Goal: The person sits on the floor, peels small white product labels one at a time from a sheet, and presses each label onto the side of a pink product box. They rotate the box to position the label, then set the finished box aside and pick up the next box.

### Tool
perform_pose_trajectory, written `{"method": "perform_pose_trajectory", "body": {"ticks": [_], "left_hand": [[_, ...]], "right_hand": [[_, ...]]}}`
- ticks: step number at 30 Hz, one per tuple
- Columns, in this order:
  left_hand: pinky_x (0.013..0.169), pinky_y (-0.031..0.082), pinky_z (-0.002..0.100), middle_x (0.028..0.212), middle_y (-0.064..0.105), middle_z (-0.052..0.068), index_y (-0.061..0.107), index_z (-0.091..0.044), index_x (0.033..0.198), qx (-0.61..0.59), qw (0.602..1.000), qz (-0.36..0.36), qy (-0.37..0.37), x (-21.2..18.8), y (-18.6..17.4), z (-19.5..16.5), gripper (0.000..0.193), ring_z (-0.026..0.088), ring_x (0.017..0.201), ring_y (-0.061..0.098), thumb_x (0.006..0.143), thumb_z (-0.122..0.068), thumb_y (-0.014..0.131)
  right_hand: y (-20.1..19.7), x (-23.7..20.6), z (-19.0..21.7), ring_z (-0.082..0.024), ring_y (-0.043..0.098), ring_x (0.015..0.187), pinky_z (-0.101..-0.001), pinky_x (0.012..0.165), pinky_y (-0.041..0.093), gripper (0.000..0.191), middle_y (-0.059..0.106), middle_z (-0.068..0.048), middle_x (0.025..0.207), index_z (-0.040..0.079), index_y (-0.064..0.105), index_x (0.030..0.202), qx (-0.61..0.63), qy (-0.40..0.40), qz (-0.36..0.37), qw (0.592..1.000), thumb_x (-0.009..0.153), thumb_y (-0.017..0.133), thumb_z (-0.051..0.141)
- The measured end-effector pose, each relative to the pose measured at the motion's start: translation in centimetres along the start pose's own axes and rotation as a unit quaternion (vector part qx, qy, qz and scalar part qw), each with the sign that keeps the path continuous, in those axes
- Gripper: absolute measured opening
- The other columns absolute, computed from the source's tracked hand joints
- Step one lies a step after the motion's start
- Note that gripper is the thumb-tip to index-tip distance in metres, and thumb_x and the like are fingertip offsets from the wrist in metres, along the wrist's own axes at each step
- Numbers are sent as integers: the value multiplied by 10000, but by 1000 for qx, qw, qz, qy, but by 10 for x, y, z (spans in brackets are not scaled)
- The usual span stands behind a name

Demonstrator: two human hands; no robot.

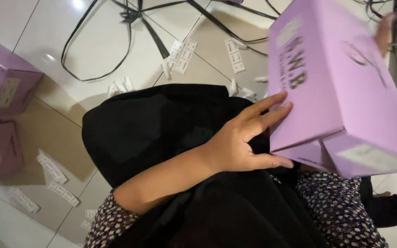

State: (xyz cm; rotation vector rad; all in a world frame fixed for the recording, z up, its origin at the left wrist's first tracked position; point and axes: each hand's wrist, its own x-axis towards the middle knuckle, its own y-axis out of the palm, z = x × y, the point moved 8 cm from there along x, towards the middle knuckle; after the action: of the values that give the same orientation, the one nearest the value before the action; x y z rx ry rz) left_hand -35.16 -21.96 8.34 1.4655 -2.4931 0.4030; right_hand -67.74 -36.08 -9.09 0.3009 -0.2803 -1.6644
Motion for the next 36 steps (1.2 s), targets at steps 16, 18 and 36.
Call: {"method": "perform_pose_trajectory", "body": {"ticks": [16, 18, 36], "left_hand": [[1029, 542, 399, 1238, 654, 143, 625, -44, 1281, 154, 980, -104, -72, 31, -7, 119, 369, 328, 1154, 663, 932, -153, 670], [1015, 565, 389, 1185, 693, 108, 686, -82, 1114, 202, 969, -84, -118, 33, -7, 155, 213, 316, 1148, 683, 906, -128, 675], [1244, 56, 547, 1699, -96, 85, -33, -116, 1620, 444, 760, 238, -410, 12, -34, 274, 948, 253, 1561, -86, 977, -592, 476]], "right_hand": [[-68, 23, -42, -183, 675, 1167, -279, 972, 601, 406, 651, -128, 1357, -49, 504, 1481, 48, 35, 16, 998, 1229, 501, 270], [-57, 14, -20, -187, 658, 1151, -274, 960, 575, 387, 637, -129, 1314, -61, 500, 1460, 22, -5, 24, 999, 1248, 477, 263], [56, -33, 99, -276, 670, 1309, -434, 1153, 571, 603, 659, -173, 1398, 37, 579, 1450, -214, -155, 93, 960, 1105, 398, 498]]}}
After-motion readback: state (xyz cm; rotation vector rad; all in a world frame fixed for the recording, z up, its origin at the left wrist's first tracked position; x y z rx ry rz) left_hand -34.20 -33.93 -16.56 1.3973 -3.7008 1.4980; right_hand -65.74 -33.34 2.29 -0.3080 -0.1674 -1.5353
